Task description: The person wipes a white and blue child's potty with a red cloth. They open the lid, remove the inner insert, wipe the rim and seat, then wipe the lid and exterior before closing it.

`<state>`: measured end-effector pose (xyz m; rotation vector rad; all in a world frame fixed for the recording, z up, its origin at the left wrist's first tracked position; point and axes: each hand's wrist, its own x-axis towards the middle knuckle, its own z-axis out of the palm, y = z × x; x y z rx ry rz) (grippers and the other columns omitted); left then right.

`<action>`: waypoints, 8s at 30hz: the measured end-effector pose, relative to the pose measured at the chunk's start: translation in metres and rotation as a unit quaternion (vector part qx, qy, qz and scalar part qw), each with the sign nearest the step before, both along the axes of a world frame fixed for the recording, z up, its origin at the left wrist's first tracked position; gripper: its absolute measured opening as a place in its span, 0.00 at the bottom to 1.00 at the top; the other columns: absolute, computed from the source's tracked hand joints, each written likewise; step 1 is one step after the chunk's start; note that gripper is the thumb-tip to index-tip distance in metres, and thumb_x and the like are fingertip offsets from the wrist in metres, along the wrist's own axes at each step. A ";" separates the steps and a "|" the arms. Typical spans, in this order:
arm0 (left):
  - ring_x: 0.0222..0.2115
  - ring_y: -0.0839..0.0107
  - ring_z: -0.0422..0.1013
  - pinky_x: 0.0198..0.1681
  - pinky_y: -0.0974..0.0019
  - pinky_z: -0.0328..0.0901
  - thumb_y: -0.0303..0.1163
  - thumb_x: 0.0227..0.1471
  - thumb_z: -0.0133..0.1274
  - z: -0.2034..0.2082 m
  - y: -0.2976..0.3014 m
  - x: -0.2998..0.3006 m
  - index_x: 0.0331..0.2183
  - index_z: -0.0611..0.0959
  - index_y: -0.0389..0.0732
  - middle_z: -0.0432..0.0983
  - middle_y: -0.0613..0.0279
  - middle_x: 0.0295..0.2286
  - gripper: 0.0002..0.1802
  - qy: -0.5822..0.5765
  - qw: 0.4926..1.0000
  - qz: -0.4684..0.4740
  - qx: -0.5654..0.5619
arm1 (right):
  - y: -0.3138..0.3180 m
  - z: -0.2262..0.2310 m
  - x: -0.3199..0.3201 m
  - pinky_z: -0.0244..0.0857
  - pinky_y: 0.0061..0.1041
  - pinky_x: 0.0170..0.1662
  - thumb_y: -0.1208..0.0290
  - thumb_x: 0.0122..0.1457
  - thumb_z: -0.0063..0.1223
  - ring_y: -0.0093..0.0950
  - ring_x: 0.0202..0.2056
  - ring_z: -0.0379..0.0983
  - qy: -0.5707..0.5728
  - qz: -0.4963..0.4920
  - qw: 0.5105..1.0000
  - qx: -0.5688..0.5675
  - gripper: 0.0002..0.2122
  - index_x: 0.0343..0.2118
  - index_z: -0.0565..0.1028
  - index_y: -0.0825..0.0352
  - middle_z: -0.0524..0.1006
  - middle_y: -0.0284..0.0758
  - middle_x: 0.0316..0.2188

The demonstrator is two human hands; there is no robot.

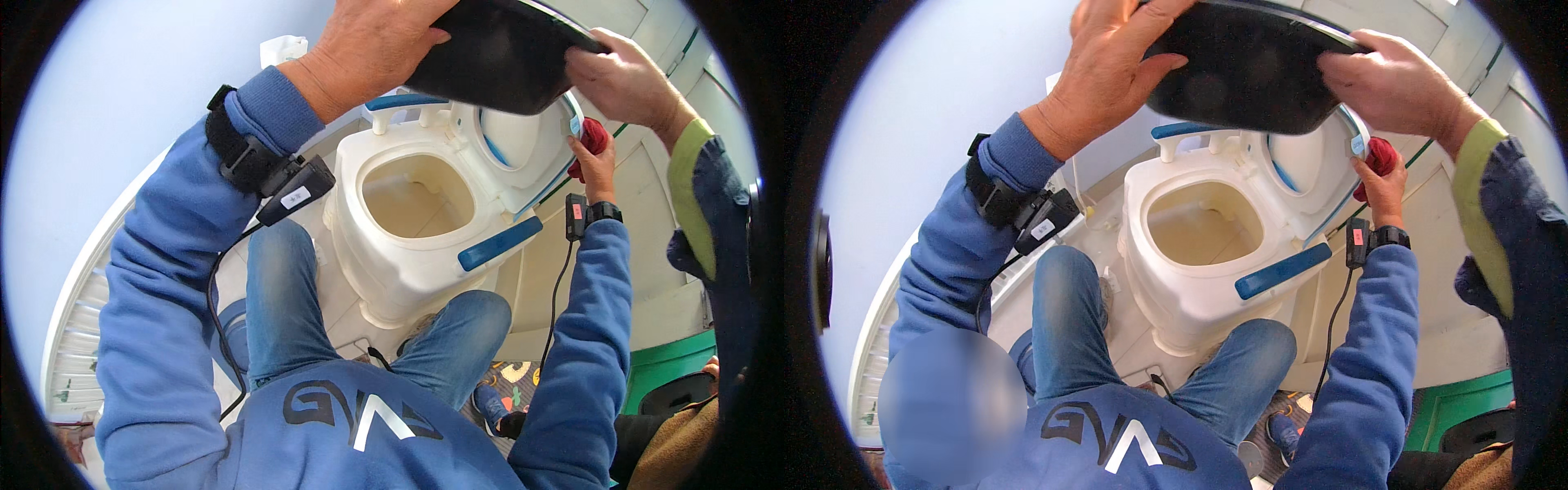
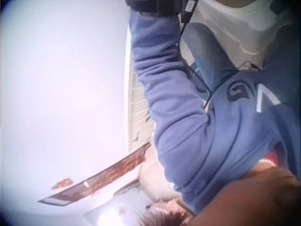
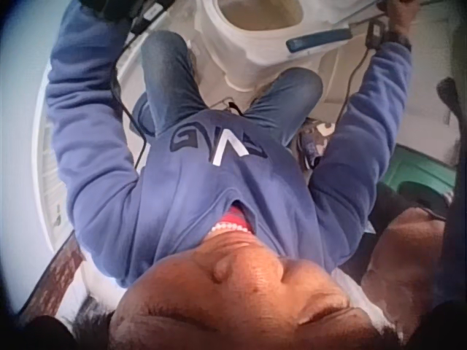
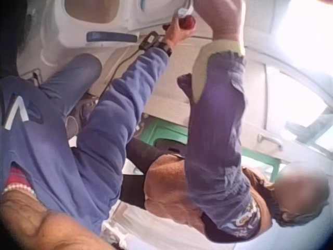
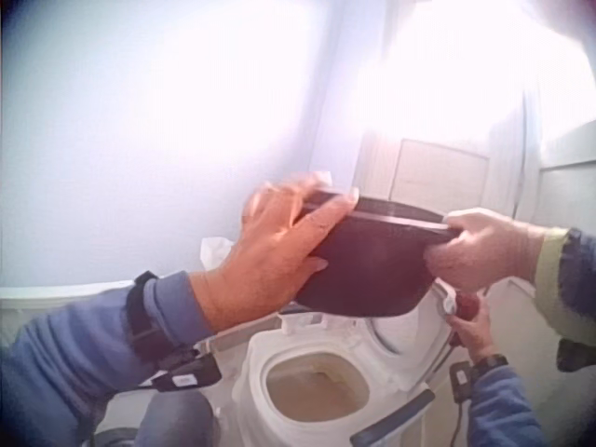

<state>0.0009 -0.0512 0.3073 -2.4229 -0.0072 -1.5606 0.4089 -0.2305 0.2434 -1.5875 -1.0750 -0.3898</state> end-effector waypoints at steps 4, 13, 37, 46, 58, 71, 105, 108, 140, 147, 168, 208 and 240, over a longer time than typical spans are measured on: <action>0.65 0.46 0.50 0.63 0.36 0.48 0.26 0.41 0.67 -0.016 -0.006 -0.021 0.64 0.66 0.49 0.49 0.42 0.64 0.48 -0.107 0.991 0.073 0.028 | -0.017 -0.027 -0.003 0.71 0.26 0.47 0.73 0.46 0.73 0.24 0.39 0.76 0.033 0.006 0.999 -0.024 0.23 0.46 0.75 0.68 0.80 0.34 0.39; 0.51 0.53 0.71 0.53 0.56 0.67 0.29 0.51 0.63 -0.150 0.008 0.004 0.51 0.78 0.37 0.74 0.48 0.49 0.25 -0.005 0.909 -0.164 -0.383 | -0.017 -0.042 -0.053 0.67 0.32 0.54 0.70 0.39 0.77 0.32 0.49 0.70 -0.040 0.001 0.997 -0.062 0.32 0.51 0.73 0.62 0.70 0.37 0.47; 0.54 0.52 0.66 0.55 0.42 0.64 0.55 0.62 0.50 -0.319 -0.010 -0.010 0.62 0.63 0.39 0.65 0.44 0.55 0.39 -0.029 0.270 -0.289 -0.918 | -0.006 -0.177 -0.256 0.69 0.30 0.53 0.81 0.41 0.69 0.34 0.48 0.74 0.151 0.152 0.968 -0.131 0.28 0.49 0.75 0.64 0.75 0.37 0.47; 0.51 0.54 0.70 0.55 0.48 0.63 0.63 0.61 0.45 -0.227 -0.005 0.004 0.60 0.65 0.36 0.69 0.45 0.54 0.42 -0.044 0.321 -0.368 -0.872 | -0.071 -0.130 -0.247 0.61 0.47 0.64 0.74 0.58 0.52 0.42 0.57 0.69 0.528 0.325 0.762 0.186 0.24 0.59 0.66 0.68 0.74 0.43 0.55; 0.60 0.39 0.60 0.63 0.40 0.54 0.64 0.58 0.49 -0.116 0.009 0.058 0.64 0.49 0.26 0.57 0.26 0.59 0.56 0.086 0.401 -0.406 -0.817 | -0.134 -0.122 -0.239 0.56 0.51 0.65 0.70 0.61 0.50 0.43 0.61 0.64 0.539 0.307 0.743 0.252 0.25 0.61 0.64 0.67 0.70 0.42 0.60; 0.54 0.39 0.69 0.57 0.41 0.63 0.64 0.55 0.52 -0.149 0.020 0.027 0.61 0.49 0.16 0.61 0.19 0.54 0.61 0.092 0.405 -0.347 -0.841 | -0.129 -0.136 -0.235 0.55 0.51 0.66 0.73 0.61 0.51 0.43 0.62 0.64 0.564 0.311 0.713 0.276 0.25 0.62 0.63 0.68 0.69 0.45 0.60; 0.60 0.43 0.59 0.64 0.41 0.52 0.66 0.56 0.49 -0.315 0.008 -0.003 0.63 0.52 0.25 0.58 0.33 0.58 0.58 -0.007 0.223 -0.225 -0.948 | -0.122 -0.145 -0.243 0.61 0.48 0.64 0.75 0.59 0.52 0.43 0.58 0.68 0.570 0.288 0.725 0.259 0.25 0.60 0.64 0.68 0.72 0.44 0.57; 0.57 0.46 0.62 0.62 0.42 0.56 0.66 0.56 0.50 -0.306 0.007 -0.002 0.62 0.54 0.25 0.60 0.34 0.56 0.56 -0.041 0.223 -0.218 -0.949 | -0.121 -0.145 -0.244 0.61 0.48 0.64 0.75 0.59 0.52 0.43 0.58 0.69 0.571 0.285 0.724 0.262 0.25 0.60 0.64 0.68 0.72 0.45 0.56; 0.51 0.53 0.72 0.57 0.50 0.65 0.63 0.60 0.46 -0.234 0.006 -0.001 0.55 0.71 0.29 0.75 0.44 0.49 0.43 -0.037 0.284 -0.382 -0.878 | -0.075 -0.077 -0.267 0.65 0.42 0.60 0.75 0.62 0.48 0.40 0.55 0.70 0.424 0.260 0.854 0.156 0.20 0.57 0.66 0.71 0.74 0.43 0.54; 0.63 0.39 0.52 0.64 0.39 0.51 0.63 0.52 0.57 -0.322 0.010 -0.021 0.64 0.45 0.23 0.53 0.30 0.61 0.64 -0.103 0.157 -0.267 -0.945 | -0.021 -0.117 -0.259 0.69 0.32 0.55 0.87 0.48 0.62 0.31 0.48 0.75 0.446 0.223 0.861 0.095 0.26 0.53 0.71 0.72 0.77 0.38 0.47; 0.62 0.45 0.56 0.66 0.51 0.50 0.16 0.42 0.50 -0.382 0.078 0.067 0.50 0.78 0.36 0.63 0.43 0.60 0.29 -0.021 0.752 0.033 -0.658 | 0.088 -0.224 -0.247 0.48 0.60 0.65 0.64 0.40 0.72 0.70 0.61 0.51 -0.155 0.225 0.853 -0.445 0.34 0.56 0.74 0.53 0.54 0.59 0.64; 0.55 0.56 0.66 0.59 0.59 0.60 0.23 0.54 0.53 -0.390 0.087 0.061 0.50 0.75 0.34 0.69 0.45 0.54 0.20 -0.145 0.635 -0.032 -0.758 | 0.196 -0.265 -0.220 0.59 0.49 0.59 0.59 0.43 0.64 0.50 0.57 0.64 -0.161 0.227 0.909 -0.311 0.24 0.47 0.78 0.56 0.72 0.41 0.53; 0.53 0.61 0.68 0.61 0.54 0.60 0.33 0.66 0.47 -0.127 0.047 0.129 0.57 0.69 0.30 0.73 0.55 0.48 0.23 -0.089 0.538 -0.428 -0.721 | -0.065 -0.157 -0.316 0.67 0.27 0.54 0.80 0.42 0.67 0.27 0.49 0.74 0.383 0.319 0.835 -0.233 0.32 0.56 0.74 0.65 0.75 0.36 0.49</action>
